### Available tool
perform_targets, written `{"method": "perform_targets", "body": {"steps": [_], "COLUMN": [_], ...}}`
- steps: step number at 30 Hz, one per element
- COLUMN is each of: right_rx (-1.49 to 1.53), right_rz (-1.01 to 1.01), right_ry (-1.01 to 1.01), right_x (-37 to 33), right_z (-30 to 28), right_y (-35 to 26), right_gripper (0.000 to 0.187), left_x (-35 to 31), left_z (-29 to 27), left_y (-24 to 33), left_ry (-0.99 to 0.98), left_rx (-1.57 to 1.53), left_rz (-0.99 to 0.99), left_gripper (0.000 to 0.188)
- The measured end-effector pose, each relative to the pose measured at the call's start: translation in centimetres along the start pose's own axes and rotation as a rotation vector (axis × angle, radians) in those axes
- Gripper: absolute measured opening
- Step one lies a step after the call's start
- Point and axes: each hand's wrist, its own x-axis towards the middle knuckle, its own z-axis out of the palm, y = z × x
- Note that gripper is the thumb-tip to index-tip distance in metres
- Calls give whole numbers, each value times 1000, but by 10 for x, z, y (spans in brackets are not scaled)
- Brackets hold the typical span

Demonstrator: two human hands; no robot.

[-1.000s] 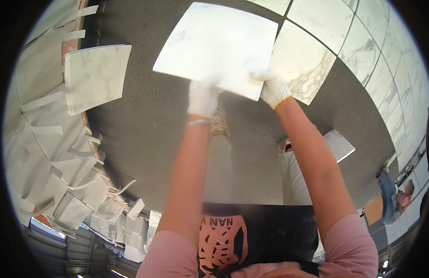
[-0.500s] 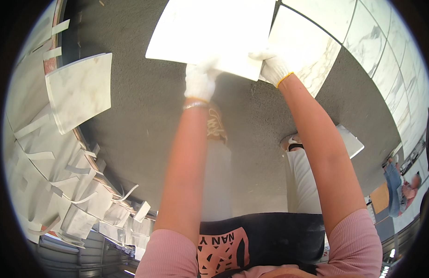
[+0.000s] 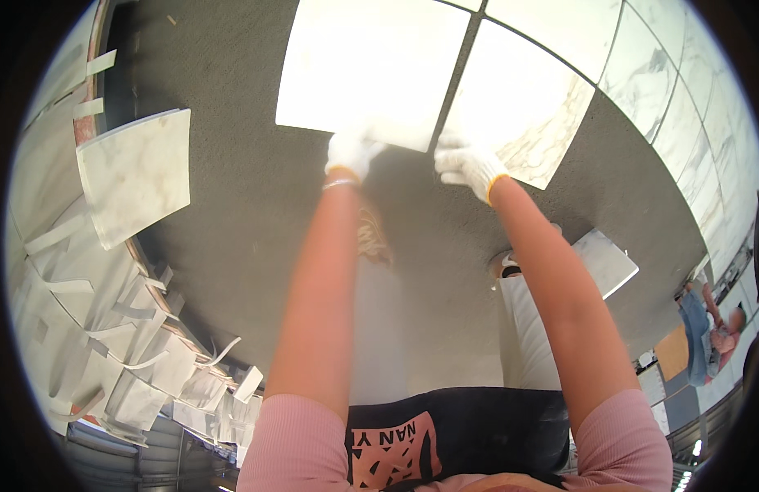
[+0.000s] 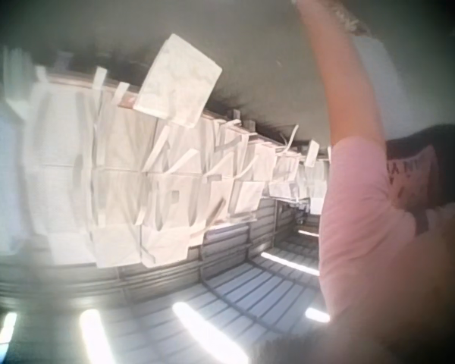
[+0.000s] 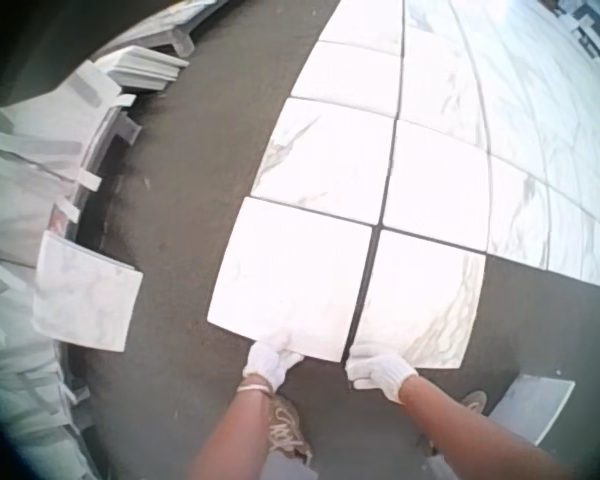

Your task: The person picks up white rectangular tiles from a rack and places them on the floor in a grid pattern. They repeatedly retrieve tiles and align them with previously placed tiles, building a tiled section on the floor.

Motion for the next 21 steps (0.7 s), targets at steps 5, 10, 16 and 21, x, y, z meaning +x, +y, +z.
{"method": "perform_targets", "body": {"steps": [5,10,16,21], "right_rx": [178,200,95,36], "right_rz": [128,134,65,-82], "right_ry": [-25,34,47,37], "right_x": [-24,-36,-35,-9], "right_z": [-20,-29,-33,-33], "right_y": [53,91,73,31], "right_gripper": [61,59,58,65], "left_x": [10,-4,-11,-5], "left_z": [-7,1,4,-24], "left_y": [-6,4,30,90], "left_ry": [3,-1,54,21], "left_rx": [-191,-57,280,981], "left_rz": [-153,-80,-273,-410], "left_gripper": [38,41,34,23]}}
